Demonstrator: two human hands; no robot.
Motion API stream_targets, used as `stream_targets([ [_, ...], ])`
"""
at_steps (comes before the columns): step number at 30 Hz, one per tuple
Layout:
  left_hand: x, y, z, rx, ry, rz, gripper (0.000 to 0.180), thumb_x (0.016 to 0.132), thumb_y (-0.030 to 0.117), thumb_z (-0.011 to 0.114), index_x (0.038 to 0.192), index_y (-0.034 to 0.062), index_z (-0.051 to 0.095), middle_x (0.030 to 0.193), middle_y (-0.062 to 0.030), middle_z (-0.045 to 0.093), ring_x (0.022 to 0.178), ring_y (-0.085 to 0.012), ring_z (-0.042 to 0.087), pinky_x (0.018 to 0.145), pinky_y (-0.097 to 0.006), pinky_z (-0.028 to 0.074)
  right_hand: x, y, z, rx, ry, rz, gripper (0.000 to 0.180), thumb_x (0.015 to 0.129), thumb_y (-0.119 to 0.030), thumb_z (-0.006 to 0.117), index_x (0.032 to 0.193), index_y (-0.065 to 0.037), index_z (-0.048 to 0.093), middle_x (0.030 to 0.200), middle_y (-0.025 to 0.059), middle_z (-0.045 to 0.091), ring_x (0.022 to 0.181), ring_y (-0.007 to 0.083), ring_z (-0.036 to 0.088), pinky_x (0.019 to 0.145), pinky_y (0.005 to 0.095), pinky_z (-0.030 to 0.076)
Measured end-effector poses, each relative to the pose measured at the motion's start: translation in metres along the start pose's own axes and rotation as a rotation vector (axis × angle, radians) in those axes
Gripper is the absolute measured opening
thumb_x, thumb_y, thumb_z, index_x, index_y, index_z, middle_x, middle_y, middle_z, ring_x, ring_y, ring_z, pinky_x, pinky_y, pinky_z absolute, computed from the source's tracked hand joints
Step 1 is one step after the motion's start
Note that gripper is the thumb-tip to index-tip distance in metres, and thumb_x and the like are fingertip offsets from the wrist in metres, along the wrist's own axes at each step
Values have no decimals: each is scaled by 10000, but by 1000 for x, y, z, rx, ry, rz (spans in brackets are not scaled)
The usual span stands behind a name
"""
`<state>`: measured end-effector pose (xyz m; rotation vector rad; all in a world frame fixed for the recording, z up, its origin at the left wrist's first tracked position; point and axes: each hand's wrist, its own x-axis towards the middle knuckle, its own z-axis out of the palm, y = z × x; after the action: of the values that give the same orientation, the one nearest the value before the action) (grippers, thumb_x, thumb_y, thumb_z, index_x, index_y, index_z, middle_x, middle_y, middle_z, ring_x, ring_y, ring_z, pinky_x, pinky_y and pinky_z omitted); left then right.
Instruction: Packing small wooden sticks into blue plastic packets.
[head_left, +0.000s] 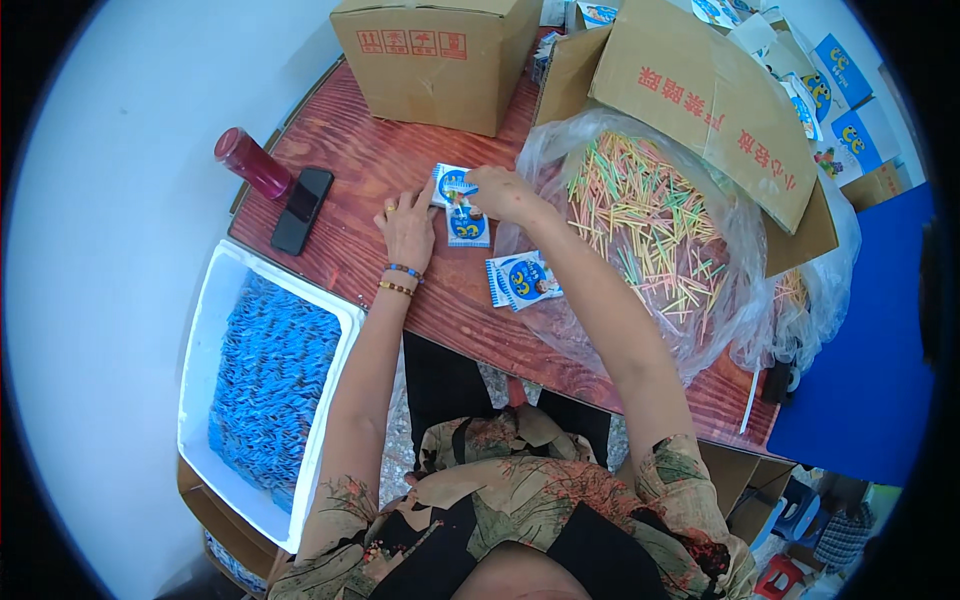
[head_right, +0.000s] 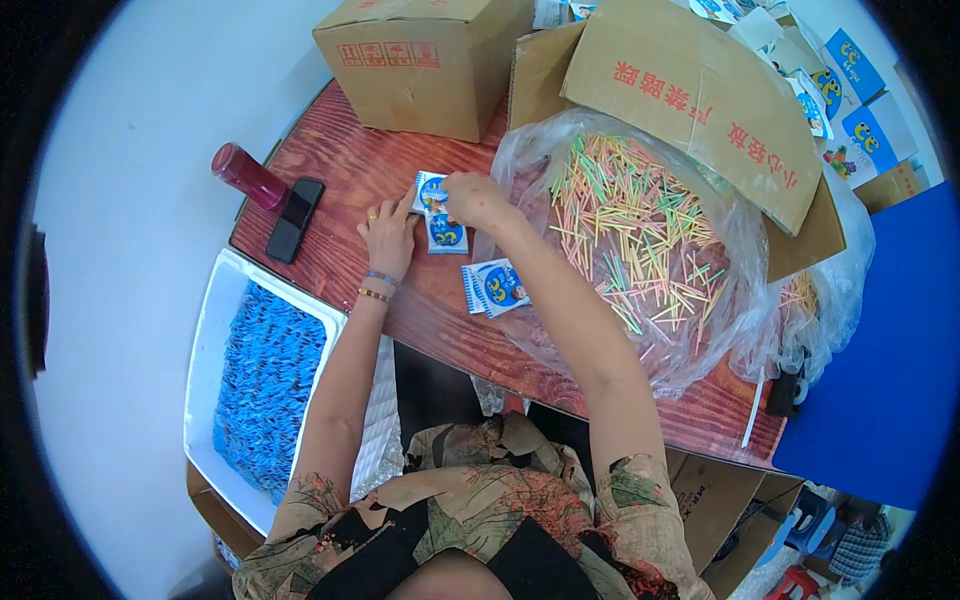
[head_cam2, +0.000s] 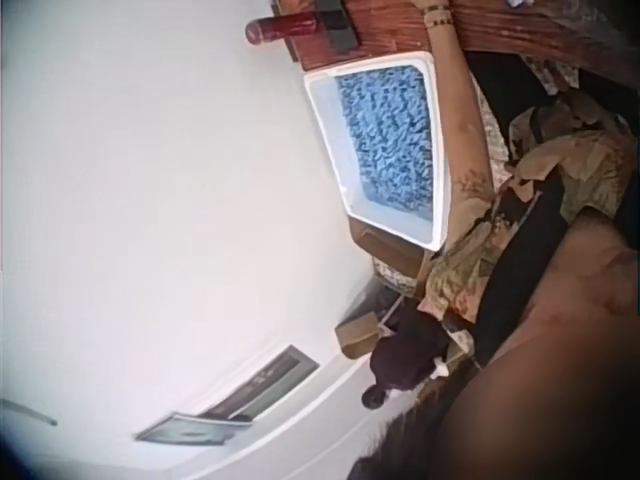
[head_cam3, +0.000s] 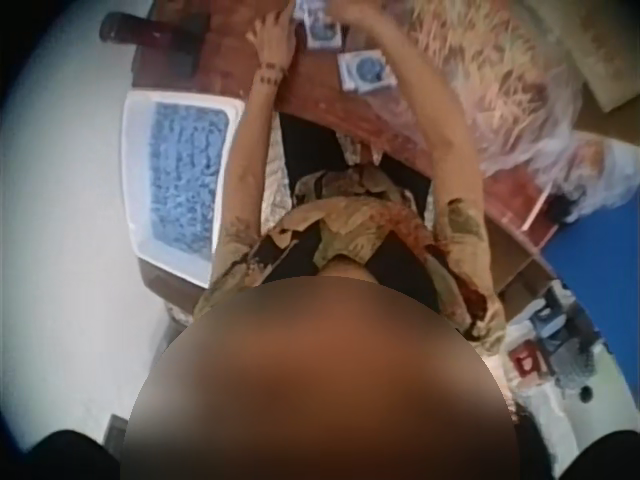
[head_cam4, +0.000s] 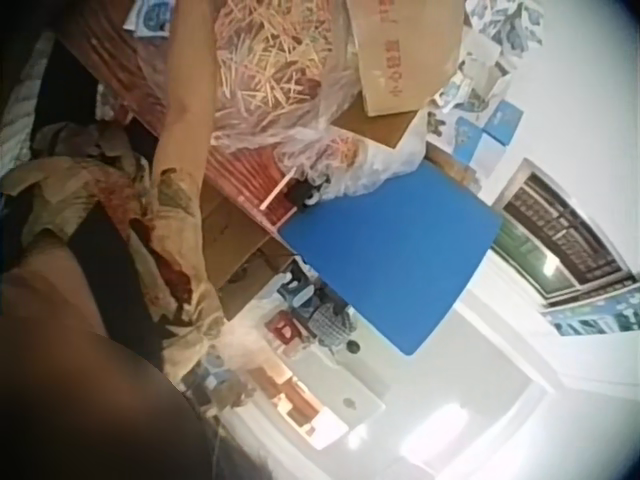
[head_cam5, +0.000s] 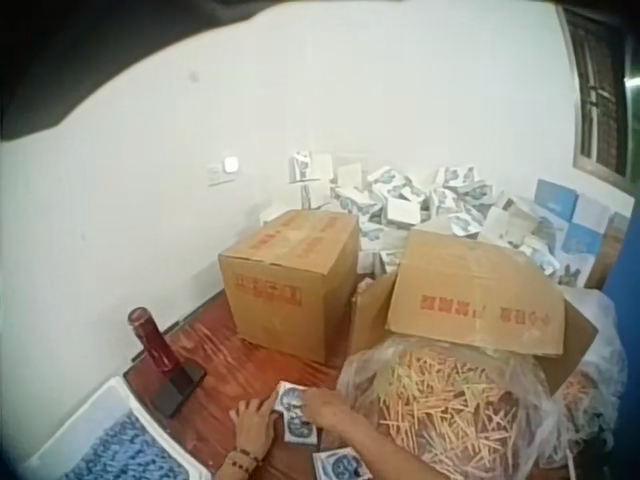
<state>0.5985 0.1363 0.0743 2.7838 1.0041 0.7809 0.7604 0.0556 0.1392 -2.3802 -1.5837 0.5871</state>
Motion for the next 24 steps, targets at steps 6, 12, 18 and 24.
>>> stream_targets([
  [6, 4, -10, 0, -42, -22, 67, 493, 856, 147, 604, 1331, 252, 519, 1132, -41, 579, 1052, -260, 496, 844, -423, 329, -8, -9, -3, 117, 89, 36, 393, 800, -259, 664, 1136, -62, 608, 1111, 188, 632, 1068, 317, 599, 874, 427, 479],
  [12, -17, 1, -13, -226, 154, -62, 371, 862, 155, 597, 1232, 147, 568, 1106, -80, 568, 1046, -275, 489, 871, -453, 336, -48, -19, -22, 13, 353, 4, 340, 813, -300, 650, 1035, -55, 571, 1019, 188, 652, 913, 361, 639, 751, 464, 502],
  [18, -77, 95, -47, -449, -93, -44, 357, 777, 300, 714, 1048, 106, 587, 1015, -101, 531, 1050, -302, 449, 860, -470, 303, -130, 29, -20, 106, 392, 47, 245, 793, -252, 655, 920, -44, 630, 911, 178, 664, 829, 374, 639, 708, 456, 497],
  [24, -81, 114, -35, -290, -88, -106, 403, 705, 317, 771, 989, 99, 586, 1002, -95, 497, 1005, -317, 429, 827, -455, 291, -163, 71, 18, 507, 309, 206, 239, 727, -184, 736, 864, -13, 639, 724, 105, 630, 672, 192, 594, 622, 332, 453],
])
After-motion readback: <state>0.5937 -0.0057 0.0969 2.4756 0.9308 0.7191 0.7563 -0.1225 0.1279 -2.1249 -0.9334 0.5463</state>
